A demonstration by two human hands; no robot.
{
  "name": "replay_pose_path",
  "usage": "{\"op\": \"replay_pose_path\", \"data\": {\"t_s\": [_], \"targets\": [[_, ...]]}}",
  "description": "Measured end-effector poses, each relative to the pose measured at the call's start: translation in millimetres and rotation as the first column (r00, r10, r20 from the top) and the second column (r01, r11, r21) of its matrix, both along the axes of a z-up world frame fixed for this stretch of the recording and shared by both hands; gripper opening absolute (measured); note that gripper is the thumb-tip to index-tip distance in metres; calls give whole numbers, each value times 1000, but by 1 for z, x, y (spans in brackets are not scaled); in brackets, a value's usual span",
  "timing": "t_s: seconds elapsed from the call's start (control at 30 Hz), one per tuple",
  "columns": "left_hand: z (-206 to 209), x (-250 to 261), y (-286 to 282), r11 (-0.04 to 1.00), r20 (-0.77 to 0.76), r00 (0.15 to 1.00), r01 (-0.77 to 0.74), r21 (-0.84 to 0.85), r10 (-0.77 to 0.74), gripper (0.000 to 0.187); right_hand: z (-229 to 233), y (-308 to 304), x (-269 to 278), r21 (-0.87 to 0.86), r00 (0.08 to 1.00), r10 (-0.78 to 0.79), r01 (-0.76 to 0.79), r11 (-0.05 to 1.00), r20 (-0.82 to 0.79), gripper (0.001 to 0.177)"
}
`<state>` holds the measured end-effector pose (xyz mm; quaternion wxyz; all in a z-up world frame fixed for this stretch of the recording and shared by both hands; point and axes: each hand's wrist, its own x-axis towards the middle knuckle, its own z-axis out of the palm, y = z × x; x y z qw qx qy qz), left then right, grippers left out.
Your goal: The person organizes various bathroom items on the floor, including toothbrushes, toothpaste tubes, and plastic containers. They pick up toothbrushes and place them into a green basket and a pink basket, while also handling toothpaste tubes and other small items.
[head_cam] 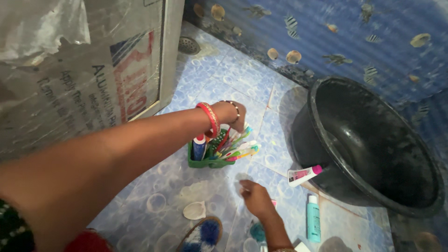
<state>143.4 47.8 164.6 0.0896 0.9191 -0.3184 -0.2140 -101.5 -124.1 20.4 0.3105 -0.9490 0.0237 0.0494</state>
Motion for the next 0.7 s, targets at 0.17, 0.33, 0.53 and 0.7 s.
{"op": "replay_pose_path", "data": {"t_s": [0.17, 0.33, 0.53, 0.7], "targets": [[22, -35, -10, 972, 93, 993, 89, -217, -70, 53, -34, -49, -13, 253, 947, -287, 315, 915, -143, 38], [42, -59, -9, 999, -62, 998, 32, -3, -32, 63, -48, -30, 11, 457, 881, -354, 468, 757, -315, 52], [10, -12, -15, 982, -133, 986, 75, -173, -99, 65, -14, 35, 45, 603, 852, -414, 520, 605, -319, 73], [-19, 18, -14, 975, -95, 977, 180, -132, -193, 49, 17, 60, 68, 542, 867, -495, 441, 715, -52, 74]]}}
